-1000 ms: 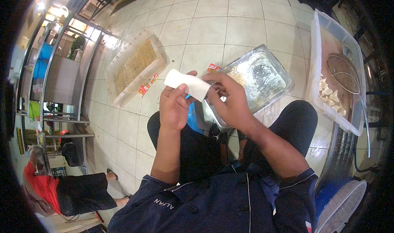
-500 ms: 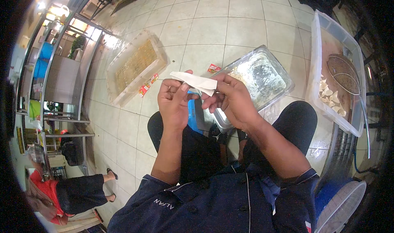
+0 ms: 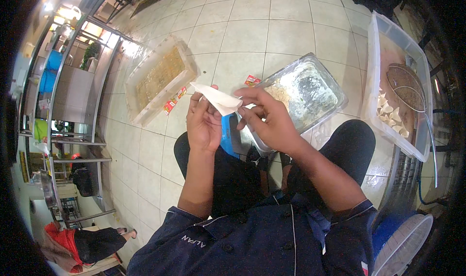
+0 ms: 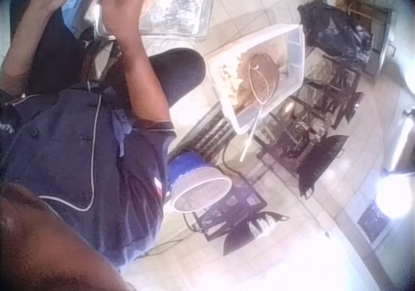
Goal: The person sits on a low stool and folds wonton wrappers into flower shapes. They scoop a filling from a metal tray using a spoon, place it on a wrapper, and pleat the edges to form a decorative dumpling. The finished dumplings are placed into a plastic container.
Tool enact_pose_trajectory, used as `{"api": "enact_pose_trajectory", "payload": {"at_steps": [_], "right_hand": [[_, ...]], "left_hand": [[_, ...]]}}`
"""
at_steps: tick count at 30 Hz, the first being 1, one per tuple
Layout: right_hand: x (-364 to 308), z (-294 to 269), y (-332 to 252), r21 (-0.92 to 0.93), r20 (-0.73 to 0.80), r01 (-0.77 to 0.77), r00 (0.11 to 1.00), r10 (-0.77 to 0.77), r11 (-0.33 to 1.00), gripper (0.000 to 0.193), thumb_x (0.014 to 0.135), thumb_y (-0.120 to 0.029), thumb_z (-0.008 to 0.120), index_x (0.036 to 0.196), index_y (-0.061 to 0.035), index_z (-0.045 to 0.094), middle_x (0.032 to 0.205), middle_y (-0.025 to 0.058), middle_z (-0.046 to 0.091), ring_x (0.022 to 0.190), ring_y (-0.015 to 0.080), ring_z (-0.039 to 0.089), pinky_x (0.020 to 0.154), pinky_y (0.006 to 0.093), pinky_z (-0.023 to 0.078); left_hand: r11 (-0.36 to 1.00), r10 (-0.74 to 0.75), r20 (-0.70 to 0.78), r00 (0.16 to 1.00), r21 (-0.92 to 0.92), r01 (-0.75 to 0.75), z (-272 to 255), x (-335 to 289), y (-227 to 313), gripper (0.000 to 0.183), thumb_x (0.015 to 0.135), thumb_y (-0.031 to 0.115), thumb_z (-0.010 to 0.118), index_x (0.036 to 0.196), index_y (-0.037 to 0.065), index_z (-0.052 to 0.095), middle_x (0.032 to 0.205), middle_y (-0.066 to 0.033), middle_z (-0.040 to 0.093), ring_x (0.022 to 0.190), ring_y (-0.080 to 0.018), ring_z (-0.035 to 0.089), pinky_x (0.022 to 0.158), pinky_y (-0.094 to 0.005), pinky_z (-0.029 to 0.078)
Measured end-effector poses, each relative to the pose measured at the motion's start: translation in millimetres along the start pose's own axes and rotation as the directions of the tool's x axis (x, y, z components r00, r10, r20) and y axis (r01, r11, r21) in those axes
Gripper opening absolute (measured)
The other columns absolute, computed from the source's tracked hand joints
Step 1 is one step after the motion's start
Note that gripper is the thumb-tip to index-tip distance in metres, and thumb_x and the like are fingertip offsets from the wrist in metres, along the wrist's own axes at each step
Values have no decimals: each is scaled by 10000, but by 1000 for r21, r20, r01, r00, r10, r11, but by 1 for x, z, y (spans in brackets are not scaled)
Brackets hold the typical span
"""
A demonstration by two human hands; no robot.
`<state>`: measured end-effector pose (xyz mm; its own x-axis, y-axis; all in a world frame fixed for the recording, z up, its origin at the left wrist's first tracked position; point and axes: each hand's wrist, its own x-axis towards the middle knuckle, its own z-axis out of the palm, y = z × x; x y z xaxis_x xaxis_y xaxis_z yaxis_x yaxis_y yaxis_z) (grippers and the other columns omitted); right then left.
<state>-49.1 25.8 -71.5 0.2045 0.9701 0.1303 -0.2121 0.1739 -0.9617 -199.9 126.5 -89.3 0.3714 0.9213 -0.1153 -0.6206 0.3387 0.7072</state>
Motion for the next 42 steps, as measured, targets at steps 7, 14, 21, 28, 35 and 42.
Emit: {"api": "enact_pose_trajectory", "payload": {"at_steps": [7, 14, 21, 28, 35, 42], "right_hand": [[-4, 2, 1, -166, 10, 158, 987, -159, 973, 301, 942, 23, 579, 1235, 29, 509, 1057, 140, 678, 772, 154, 682, 681, 270, 552], [-4, 2, -2, 270, 9, 20, 1000, -24, 963, 277, 966, 4, 549, 1234, 20, 482, 1050, 142, 684, 750, 165, 686, 608, 242, 511], [-4, -1, 11, 166, -39, 148, 989, -144, 975, 200, 953, 16, 572, 1150, 24, 542, 998, 109, 667, 732, 142, 660, 606, 245, 506], [-4, -10, -4, 37, 66, 55, 996, -57, 998, 207, 892, -18, 688, 1084, -5, 612, 888, 40, 653, 707, 92, 629, 599, 231, 499], [-5, -4, -14, 138, 149, -80, 987, 59, 987, 237, 887, -18, 696, 1105, -15, 603, 831, 26, 652, 662, 87, 626, 578, 224, 488], [-6, -2, -10, 254, 115, -58, 993, 30, 966, 161, 923, -26, 650, 1070, 0, 589, 787, 45, 647, 631, 114, 637, 569, 249, 507]], "left_hand": [[991, -83, 80, 993, 116, 73, 9, -7, 0, 303, 969, 151, 574, 1243, 44, 503, 1207, -148, 629, 1015, -176, 653, 813, -313, 556], [995, -98, 125, 987, 26, 95, 6, -10, 4, 338, 935, 154, 647, 1220, 34, 512, 1133, -144, 670, 979, -190, 667, 650, -248, 545], [991, -114, 225, 968, 95, 94, 5, -11, -1, 315, 908, 66, 659, 1177, 18, 502, 1085, -136, 677, 921, -184, 681, 664, -260, 555], [949, 52, 224, 973, 291, -118, 9, -12, -2, 194, 901, 49, 646, 1067, 15, 552, 957, -143, 692, 785, -217, 696, 646, -302, 580], [758, 169, 439, 882, 514, -401, -3, -18, 20, 310, 820, -116, 652, 1082, -20, 517, 1001, -171, 688, 923, -221, 692, 791, -334, 579], [891, 230, 353, 907, 299, -342, 8, -16, 11, 545, 763, -72, 776, 1171, 18, 426, 1044, -194, 687, 929, -203, 695, 792, -271, 569]]}}
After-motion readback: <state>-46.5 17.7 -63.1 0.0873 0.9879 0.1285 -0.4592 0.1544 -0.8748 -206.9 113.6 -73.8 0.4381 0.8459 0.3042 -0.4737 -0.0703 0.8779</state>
